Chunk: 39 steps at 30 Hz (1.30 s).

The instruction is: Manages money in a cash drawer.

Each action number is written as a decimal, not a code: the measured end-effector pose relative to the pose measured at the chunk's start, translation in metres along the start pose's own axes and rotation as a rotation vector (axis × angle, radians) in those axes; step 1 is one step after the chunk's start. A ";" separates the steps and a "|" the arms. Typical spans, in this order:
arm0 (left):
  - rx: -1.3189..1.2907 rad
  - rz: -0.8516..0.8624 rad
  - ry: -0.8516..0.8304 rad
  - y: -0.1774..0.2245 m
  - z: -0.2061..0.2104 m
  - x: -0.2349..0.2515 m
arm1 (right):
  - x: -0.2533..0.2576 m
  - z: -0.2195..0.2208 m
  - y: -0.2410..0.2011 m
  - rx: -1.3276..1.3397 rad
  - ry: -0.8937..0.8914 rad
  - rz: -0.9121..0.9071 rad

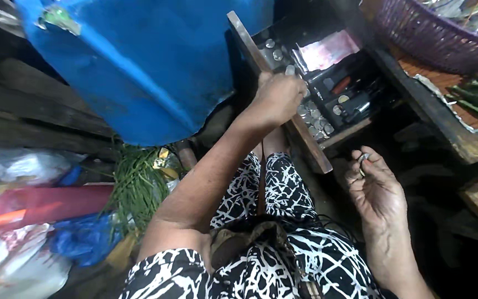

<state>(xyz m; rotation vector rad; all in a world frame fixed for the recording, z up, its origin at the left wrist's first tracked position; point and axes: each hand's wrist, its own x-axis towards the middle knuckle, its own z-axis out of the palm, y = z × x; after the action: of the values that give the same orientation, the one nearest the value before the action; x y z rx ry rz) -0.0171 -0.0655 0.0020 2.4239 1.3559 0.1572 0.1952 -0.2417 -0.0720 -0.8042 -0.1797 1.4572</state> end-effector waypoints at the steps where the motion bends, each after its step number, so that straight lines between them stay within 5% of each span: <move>1: 0.021 -0.006 -0.043 0.002 -0.002 0.003 | 0.001 -0.001 0.000 0.001 -0.002 -0.003; 18: 0.270 -0.148 -0.439 0.038 -0.006 0.041 | 0.000 -0.003 -0.004 0.042 0.013 -0.017; 33: 0.184 -0.040 -0.269 0.022 0.002 0.037 | 0.003 -0.006 -0.005 0.035 0.057 -0.016; 39: 0.276 -0.098 -0.402 0.035 0.001 0.039 | 0.004 -0.003 -0.004 0.037 0.039 -0.012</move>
<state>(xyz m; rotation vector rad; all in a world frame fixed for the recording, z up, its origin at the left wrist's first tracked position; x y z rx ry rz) 0.0319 -0.0497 0.0104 2.4167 1.3710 -0.5466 0.2006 -0.2388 -0.0738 -0.7994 -0.1281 1.4285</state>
